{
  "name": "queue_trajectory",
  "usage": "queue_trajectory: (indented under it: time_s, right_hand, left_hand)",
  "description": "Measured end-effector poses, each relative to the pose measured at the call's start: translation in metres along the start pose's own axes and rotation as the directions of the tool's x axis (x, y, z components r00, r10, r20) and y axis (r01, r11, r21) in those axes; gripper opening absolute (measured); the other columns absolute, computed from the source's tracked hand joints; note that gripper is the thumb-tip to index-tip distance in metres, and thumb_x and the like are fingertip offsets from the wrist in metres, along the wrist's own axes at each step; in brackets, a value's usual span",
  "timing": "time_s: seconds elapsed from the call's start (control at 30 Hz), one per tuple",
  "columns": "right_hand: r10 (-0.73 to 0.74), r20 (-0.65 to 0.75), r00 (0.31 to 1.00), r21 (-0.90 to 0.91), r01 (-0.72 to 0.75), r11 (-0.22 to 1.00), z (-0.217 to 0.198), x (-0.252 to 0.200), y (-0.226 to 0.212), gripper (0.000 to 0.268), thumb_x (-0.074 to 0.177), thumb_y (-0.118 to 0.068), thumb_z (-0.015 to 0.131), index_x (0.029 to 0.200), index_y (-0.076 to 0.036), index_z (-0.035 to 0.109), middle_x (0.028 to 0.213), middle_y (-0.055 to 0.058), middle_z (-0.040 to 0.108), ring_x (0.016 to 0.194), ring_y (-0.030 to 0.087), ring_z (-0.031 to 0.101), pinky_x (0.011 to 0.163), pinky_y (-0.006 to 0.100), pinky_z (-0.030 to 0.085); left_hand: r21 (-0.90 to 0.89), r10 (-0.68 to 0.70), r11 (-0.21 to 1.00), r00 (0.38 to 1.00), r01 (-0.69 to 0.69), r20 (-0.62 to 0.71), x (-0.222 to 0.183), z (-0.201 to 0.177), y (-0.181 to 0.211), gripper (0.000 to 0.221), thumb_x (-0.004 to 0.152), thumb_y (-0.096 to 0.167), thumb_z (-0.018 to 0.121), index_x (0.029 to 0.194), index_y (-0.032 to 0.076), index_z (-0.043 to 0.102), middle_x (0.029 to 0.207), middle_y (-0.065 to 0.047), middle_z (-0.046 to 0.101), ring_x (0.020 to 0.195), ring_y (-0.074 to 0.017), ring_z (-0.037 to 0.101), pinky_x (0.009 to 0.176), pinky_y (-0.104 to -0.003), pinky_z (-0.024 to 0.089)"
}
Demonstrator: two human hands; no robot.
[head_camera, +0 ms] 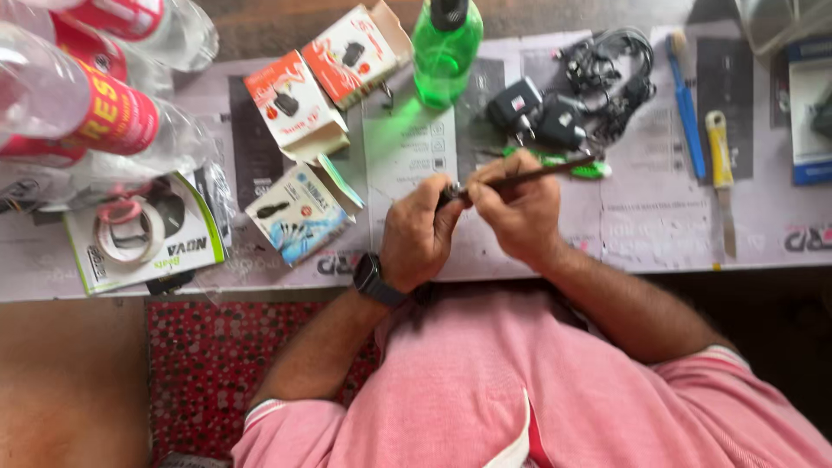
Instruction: The person scrapes a small cylindrical connector with a metal tool, applies a liquid from a green bottle, and then uses a small blue tool to further clean the surface.
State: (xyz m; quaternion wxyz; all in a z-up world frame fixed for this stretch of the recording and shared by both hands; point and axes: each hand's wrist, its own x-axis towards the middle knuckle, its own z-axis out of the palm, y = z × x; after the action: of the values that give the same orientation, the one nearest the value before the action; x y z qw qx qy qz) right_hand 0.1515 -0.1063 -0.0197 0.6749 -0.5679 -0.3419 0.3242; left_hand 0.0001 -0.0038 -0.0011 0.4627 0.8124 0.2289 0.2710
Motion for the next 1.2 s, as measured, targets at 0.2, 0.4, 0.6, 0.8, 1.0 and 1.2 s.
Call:
queue_trajectory:
  time_s: [0.2, 0.4, 0.6, 0.8, 1.0, 1.2]
  right_hand:
    - [-0.007, 0.102, 0.995, 0.125, -0.006, 0.992, -0.017, 0.008, -0.011, 0.021, 0.096, 0.014, 0.061, 0.096, -0.001, 0.047, 0.100, 0.016, 0.069, 0.088, 0.014, 0.069, 0.076, 0.029, 0.060]
    - [0.004, 0.134, 0.991, 0.113, -0.019, 0.993, -0.018, 0.012, -0.009, 0.021, 0.094, 0.013, 0.062, 0.096, -0.002, 0.047, 0.101, 0.016, 0.069, 0.087, 0.014, 0.068, 0.075, 0.027, 0.058]
    - [-0.032, 0.079, 0.996, 0.143, 0.020, 0.990, -0.015, 0.007, 0.008, 0.015, 0.095, 0.011, 0.062, 0.098, 0.000, 0.052, 0.100, 0.015, 0.069, 0.087, 0.015, 0.068, 0.078, 0.029, 0.061]
    - [-0.074, 0.064, 0.995, 0.129, 0.066, 0.989, -0.007, 0.008, 0.008, 0.015, 0.097, 0.009, 0.063, 0.099, 0.000, 0.051, 0.100, 0.015, 0.069, 0.087, 0.015, 0.068, 0.081, 0.030, 0.061]
    - [-0.082, 0.064, 0.995, 0.127, 0.073, 0.989, -0.006, 0.009, 0.005, 0.016, 0.096, 0.011, 0.062, 0.098, 0.000, 0.050, 0.099, 0.015, 0.069, 0.086, 0.015, 0.068, 0.080, 0.031, 0.062]
    - [-0.047, 0.057, 0.997, 0.122, 0.040, 0.992, -0.005, 0.011, 0.003, 0.018, 0.095, 0.011, 0.062, 0.097, -0.001, 0.049, 0.100, 0.016, 0.069, 0.087, 0.014, 0.068, 0.078, 0.029, 0.060]
  left_hand:
    - [-0.172, 0.128, 0.975, 0.989, -0.139, -0.074, 0.000, 0.008, 0.016, 0.018, 0.108, 0.010, 0.058, 0.125, 0.004, 0.054, 0.096, -0.014, 0.069, 0.083, -0.0323, 0.070, 0.074, -0.040, 0.055]
    - [-0.265, 0.086, 0.961, 0.996, -0.079, 0.016, 0.001, 0.008, 0.005, 0.026, 0.107, 0.016, 0.062, 0.127, 0.003, 0.052, 0.091, -0.010, 0.070, 0.079, -0.0220, 0.071, 0.071, -0.036, 0.057]
    - [-0.151, 0.094, 0.984, 0.996, -0.094, -0.006, 0.002, 0.010, -0.006, 0.026, 0.104, 0.015, 0.064, 0.125, 0.002, 0.055, 0.087, -0.014, 0.069, 0.076, -0.0292, 0.069, 0.069, -0.037, 0.055]
    - [-0.207, 0.139, 0.967, 0.989, -0.146, -0.052, 0.003, 0.008, -0.007, 0.021, 0.107, 0.016, 0.062, 0.122, 0.003, 0.055, 0.101, -0.014, 0.075, 0.090, -0.0293, 0.075, 0.076, -0.037, 0.058]
    - [-0.188, 0.086, 0.978, 0.995, -0.093, -0.046, 0.001, 0.007, -0.009, 0.024, 0.104, 0.015, 0.065, 0.123, 0.002, 0.058, 0.087, -0.013, 0.068, 0.073, -0.0283, 0.068, 0.069, -0.037, 0.055]
    - [-0.244, 0.092, 0.965, 0.995, -0.098, -0.037, 0.003, 0.008, -0.009, 0.024, 0.106, 0.018, 0.064, 0.123, 0.003, 0.056, 0.087, -0.011, 0.069, 0.072, -0.0223, 0.066, 0.067, -0.034, 0.054]
